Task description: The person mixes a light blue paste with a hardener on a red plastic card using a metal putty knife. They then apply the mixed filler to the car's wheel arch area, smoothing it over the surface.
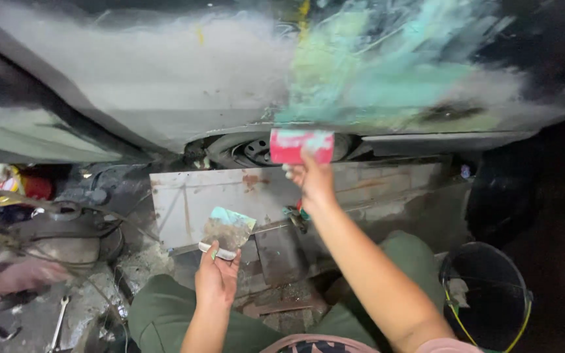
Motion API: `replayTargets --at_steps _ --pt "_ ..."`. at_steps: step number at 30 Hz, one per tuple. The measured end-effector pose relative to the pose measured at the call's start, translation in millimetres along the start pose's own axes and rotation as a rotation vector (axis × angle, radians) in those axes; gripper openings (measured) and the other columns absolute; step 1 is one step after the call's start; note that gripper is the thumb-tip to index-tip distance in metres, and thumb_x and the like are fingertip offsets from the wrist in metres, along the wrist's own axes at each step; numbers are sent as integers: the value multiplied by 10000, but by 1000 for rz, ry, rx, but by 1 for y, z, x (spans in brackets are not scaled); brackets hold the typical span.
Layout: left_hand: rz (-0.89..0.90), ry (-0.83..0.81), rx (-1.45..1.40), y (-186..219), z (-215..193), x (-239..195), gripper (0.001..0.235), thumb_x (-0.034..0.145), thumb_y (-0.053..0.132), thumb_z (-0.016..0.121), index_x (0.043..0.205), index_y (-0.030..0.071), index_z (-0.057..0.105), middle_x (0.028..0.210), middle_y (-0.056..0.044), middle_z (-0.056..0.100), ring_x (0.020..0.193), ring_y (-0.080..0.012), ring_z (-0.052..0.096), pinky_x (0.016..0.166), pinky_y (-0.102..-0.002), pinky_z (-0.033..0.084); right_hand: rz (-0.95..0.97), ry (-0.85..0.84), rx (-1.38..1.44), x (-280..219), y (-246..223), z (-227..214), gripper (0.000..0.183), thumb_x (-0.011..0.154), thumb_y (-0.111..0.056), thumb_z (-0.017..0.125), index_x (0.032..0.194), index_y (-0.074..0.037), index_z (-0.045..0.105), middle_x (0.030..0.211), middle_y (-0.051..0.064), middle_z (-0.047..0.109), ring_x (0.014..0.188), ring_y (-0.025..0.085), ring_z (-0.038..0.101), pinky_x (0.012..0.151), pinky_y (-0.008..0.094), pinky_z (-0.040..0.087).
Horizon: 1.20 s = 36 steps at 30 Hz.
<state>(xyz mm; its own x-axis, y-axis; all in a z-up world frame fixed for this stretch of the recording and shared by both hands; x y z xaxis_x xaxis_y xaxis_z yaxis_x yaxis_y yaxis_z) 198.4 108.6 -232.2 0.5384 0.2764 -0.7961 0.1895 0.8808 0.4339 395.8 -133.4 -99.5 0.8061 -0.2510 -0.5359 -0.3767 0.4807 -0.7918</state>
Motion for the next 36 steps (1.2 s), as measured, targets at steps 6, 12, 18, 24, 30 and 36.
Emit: replayTargets --at_steps 6,12,18,24,30,36 --pt "33 -25 -27 3 -18 9 203 1031 201 572 1208 192 472 1240 -63 548 1119 -206 553 909 -415 537 4 114 134 83 45 16 302 963 -147 698 1236 -22 716 805 73 622 747 178 686 787 298 662" --pt "20 -30 -17 5 -16 -2 411 1018 189 563 1414 202 454 1315 -87 536 1138 -233 554 883 -405 538 40 90 373 77 -19 44 141 981 -65 679 1077 36 657 944 174 720 849 239 736 795 316 672" --pt "73 -37 -42 6 -29 12 209 1014 166 586 1212 187 521 1220 -104 664 1096 -234 642 820 -405 558 -966 -19 -173 -43 -191 38 420 901 -391 758 1175 -76 705 1072 33 754 1004 173 708 905 339 594" --pt "29 -11 -4 2 -5 -13 355 1031 175 546 1380 172 480 1308 -112 587 1154 -252 582 894 -425 527 -1544 32 -673 -143 -267 43 182 1103 -166 599 951 -72 637 851 62 662 771 201 663 694 387 544" --pt "55 -166 -28 -10 28 12 310 1019 148 605 1326 113 588 1310 -144 654 1080 -287 678 893 -425 615 -1900 -267 -1153 -109 -143 61 358 830 -33 702 1187 -69 708 994 88 622 852 302 655 785 392 552" --pt "130 -220 5 17 103 3 478 1046 180 585 1490 66 446 1476 -173 516 1200 -316 623 975 -476 581 -2125 -157 -1219 -79 -118 94 347 923 -35 628 1227 -136 758 1135 55 672 930 249 638 779 367 522"
Point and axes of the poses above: each hand's wrist, its own x-axis towards the middle knuckle, its own z-axis out of the palm, y = z × x, the point moved 9 cm from there along x, towards the middle knuckle
